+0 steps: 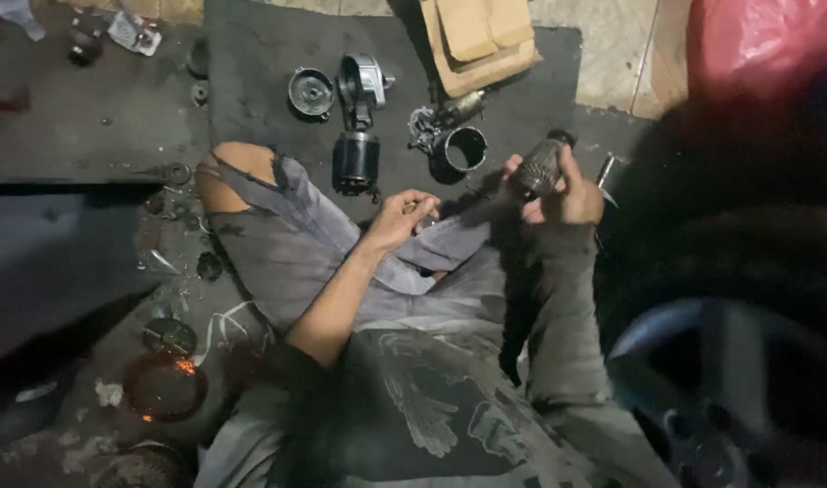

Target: Reassembling the internal components of an automotive starter motor, including the armature and housing.

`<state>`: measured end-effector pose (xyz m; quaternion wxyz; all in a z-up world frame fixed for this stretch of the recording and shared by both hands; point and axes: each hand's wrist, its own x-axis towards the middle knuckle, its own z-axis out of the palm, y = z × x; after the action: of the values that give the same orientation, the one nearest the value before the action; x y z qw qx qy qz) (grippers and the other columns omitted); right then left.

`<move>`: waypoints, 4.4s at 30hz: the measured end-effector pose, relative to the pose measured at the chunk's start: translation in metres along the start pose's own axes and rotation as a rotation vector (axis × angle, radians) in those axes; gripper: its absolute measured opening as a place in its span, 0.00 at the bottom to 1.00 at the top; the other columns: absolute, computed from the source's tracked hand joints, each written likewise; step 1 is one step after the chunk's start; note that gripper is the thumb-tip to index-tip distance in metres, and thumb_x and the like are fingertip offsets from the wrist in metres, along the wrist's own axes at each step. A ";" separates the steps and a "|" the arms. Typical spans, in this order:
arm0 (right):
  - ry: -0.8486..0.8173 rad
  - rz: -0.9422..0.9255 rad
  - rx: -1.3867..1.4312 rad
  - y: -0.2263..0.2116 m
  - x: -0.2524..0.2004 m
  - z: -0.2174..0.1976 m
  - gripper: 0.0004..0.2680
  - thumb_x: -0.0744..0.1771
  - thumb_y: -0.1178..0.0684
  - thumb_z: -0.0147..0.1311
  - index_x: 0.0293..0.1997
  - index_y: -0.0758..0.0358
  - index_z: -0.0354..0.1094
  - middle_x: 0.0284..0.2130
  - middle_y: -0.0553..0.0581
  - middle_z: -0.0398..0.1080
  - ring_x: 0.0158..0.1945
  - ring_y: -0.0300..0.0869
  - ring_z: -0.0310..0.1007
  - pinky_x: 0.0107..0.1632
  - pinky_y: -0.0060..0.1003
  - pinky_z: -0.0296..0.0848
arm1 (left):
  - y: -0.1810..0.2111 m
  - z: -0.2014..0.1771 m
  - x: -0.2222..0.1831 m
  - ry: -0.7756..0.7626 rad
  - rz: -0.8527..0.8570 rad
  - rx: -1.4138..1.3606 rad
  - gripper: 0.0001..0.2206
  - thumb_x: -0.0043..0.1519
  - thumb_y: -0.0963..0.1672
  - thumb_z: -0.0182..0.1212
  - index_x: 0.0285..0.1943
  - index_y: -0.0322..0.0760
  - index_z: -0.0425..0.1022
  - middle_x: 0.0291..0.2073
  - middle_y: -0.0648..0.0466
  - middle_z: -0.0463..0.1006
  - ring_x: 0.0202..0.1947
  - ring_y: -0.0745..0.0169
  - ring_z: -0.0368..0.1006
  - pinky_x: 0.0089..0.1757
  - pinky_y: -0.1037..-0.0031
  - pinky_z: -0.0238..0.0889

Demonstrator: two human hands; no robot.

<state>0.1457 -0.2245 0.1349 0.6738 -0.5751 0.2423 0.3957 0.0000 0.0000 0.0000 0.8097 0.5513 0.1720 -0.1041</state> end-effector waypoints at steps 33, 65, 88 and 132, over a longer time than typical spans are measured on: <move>-0.412 -0.616 0.611 0.180 -0.142 0.070 0.12 0.69 0.47 0.55 0.57 0.55 0.68 0.61 0.81 0.64 0.67 0.69 0.64 0.63 0.67 0.68 | 0.105 0.083 -0.186 0.187 0.666 -0.483 0.14 0.51 0.35 0.74 0.31 0.31 0.68 0.39 0.38 0.74 0.39 0.54 0.78 0.38 0.79 0.76; -0.847 -0.955 0.434 0.142 -0.136 0.062 0.31 0.60 0.63 0.65 0.70 0.60 0.51 0.65 0.89 0.53 0.69 0.77 0.54 0.66 0.73 0.58 | 0.186 0.048 -0.218 0.142 0.770 0.249 0.07 0.51 0.35 0.76 0.34 0.29 0.82 0.36 0.37 0.84 0.32 0.50 0.84 0.33 0.68 0.76; -0.667 -1.010 0.055 0.103 -0.166 0.085 0.31 0.57 0.65 0.73 0.61 0.60 0.52 0.57 0.86 0.66 0.63 0.65 0.69 0.61 0.52 0.75 | 0.191 0.047 -0.223 0.238 0.692 0.549 0.05 0.59 0.41 0.71 0.41 0.34 0.84 0.35 0.50 0.85 0.32 0.56 0.84 0.36 0.72 0.75; -0.738 -0.544 -0.115 0.185 -0.142 0.027 0.18 0.58 0.60 0.71 0.49 0.71 0.71 0.37 0.68 0.76 0.48 0.51 0.78 0.44 0.52 0.77 | 0.166 0.049 -0.163 -0.277 -0.110 -0.213 0.08 0.64 0.42 0.67 0.44 0.28 0.82 0.26 0.56 0.76 0.22 0.81 0.62 0.26 0.85 0.61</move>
<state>-0.0887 -0.2296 0.1441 0.7614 -0.4748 -0.1958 0.3956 -0.0823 0.0127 0.2231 0.8725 0.4326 0.0986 -0.2045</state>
